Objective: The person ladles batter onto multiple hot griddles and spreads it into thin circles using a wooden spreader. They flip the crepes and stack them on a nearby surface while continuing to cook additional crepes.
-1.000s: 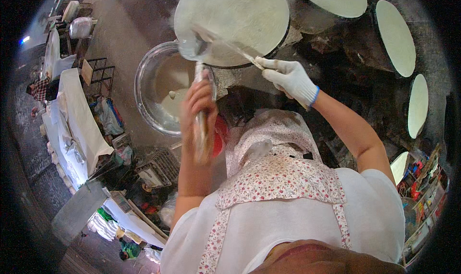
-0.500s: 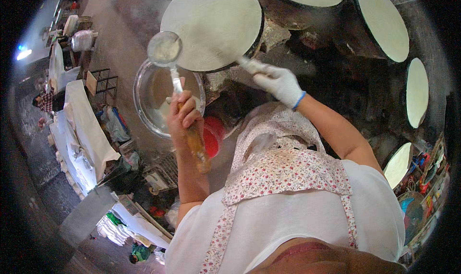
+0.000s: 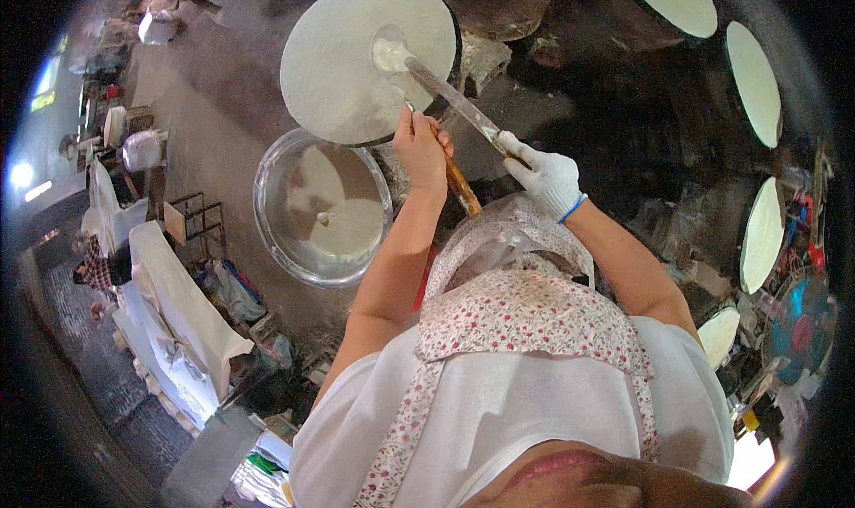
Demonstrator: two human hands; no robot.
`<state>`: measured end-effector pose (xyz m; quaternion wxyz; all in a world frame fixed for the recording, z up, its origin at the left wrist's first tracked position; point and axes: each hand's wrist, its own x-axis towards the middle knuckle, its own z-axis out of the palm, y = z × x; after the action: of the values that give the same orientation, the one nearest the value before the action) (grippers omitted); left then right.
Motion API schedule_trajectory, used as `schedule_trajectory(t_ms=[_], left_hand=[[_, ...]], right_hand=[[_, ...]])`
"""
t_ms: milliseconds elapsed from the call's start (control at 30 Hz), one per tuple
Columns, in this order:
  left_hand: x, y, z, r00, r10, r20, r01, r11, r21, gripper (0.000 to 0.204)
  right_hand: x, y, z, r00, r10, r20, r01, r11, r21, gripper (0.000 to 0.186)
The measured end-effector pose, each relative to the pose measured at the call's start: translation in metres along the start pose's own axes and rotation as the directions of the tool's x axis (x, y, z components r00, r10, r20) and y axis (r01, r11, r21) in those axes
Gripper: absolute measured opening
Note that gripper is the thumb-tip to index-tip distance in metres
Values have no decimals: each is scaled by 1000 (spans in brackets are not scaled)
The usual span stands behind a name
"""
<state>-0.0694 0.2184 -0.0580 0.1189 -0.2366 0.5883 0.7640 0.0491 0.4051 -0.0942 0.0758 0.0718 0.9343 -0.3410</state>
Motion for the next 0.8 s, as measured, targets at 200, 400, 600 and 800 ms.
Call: schedule_trajectory(t_ms=[200,400,600,800], left_hand=[[13,2,-24,999,-33,27,37,990,-136,16],[-29,89,-95,639,129,759,746,140,-652,16],[-65,85,-80,634,10,773,727,335,-600,34],[-130,55,30,412,-221,884,879,350,-323,55]], right_hand=[[-18,-27,-3,990,130,60,-133,990,48,44],[-21,-30,-3,965,163,-204,6,768,640,41],[-36,-60,18,981,-9,196,-53,950,308,48],[-88,17,3,990,96,-102,-60,949,311,57]])
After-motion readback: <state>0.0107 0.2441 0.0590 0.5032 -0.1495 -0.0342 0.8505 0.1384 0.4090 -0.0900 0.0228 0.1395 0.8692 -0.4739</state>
